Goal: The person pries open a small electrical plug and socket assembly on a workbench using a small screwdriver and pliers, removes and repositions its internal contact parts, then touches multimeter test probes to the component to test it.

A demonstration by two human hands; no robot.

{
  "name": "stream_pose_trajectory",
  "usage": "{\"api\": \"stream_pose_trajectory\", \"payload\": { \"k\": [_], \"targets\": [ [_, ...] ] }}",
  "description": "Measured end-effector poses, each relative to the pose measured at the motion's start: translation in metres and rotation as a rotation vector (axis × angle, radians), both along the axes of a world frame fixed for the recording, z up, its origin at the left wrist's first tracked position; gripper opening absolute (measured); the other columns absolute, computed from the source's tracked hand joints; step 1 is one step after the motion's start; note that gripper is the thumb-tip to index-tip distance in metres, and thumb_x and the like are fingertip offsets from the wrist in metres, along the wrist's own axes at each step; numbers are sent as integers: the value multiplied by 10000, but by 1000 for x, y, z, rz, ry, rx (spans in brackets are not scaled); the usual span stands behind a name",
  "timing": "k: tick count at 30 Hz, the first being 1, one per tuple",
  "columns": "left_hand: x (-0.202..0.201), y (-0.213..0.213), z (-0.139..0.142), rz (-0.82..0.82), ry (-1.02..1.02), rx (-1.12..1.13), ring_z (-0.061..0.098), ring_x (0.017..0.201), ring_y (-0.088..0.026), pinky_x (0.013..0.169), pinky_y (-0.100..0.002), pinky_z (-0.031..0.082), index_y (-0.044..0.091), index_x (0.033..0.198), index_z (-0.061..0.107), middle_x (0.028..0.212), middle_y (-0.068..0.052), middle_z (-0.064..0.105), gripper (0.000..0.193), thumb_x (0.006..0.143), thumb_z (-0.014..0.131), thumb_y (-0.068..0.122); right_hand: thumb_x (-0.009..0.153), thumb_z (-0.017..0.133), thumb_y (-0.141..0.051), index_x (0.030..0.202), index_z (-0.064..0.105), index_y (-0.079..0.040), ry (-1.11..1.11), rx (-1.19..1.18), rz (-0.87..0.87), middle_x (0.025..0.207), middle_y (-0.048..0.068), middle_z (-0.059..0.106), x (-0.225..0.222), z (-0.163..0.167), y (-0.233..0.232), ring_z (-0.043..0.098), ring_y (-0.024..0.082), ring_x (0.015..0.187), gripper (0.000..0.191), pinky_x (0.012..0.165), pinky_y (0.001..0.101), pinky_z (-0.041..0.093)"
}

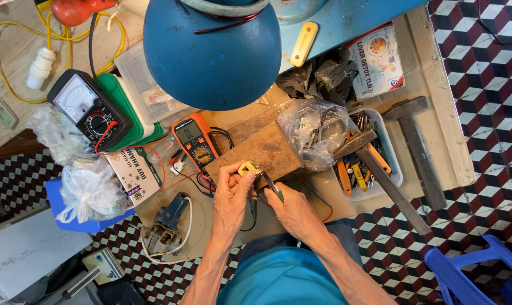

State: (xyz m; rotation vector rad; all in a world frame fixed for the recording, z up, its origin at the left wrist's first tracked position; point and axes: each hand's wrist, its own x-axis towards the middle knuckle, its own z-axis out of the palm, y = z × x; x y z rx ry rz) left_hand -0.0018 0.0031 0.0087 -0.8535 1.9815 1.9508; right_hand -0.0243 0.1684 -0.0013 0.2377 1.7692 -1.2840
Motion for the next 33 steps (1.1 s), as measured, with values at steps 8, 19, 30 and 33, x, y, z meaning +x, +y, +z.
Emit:
{"api": "stream_pose_trajectory", "payload": {
  "k": [8,19,30,33],
  "targets": [
    [0,-1,0,17,-8,34,567,704,-60,624,-224,506,31,1299,544,840,-3,603,373,1012,636,250,985,521,-267,1070,619,-18,400,73,201,872,256,666,1,-3,-8,653,455,776,280,643,536,487],
    [-2,5,4,29,-6,-28,575,704,-54,626,-209,500,34,1292,568,815,10,597,378,1001,652,261,960,579,-382,966,653,-16,79,36,116,780,255,693,-16,-4,4,668,405,769,373,685,517,525],
    [-12,23,23,16,-14,-262,513,663,-47,573,-214,460,44,1216,629,793,9,581,371,936,747,256,994,570,-316,1008,564,-42,354,418,371,878,253,712,-1,-4,-2,675,491,871,274,774,602,525],
    [-10,22,26,-38,-27,-366,535,633,-84,565,-251,489,68,1239,627,772,-27,591,380,939,708,287,971,597,-284,989,536,-38,452,455,343,853,231,709,8,-9,-3,682,476,838,254,749,599,529]
  ]
}}
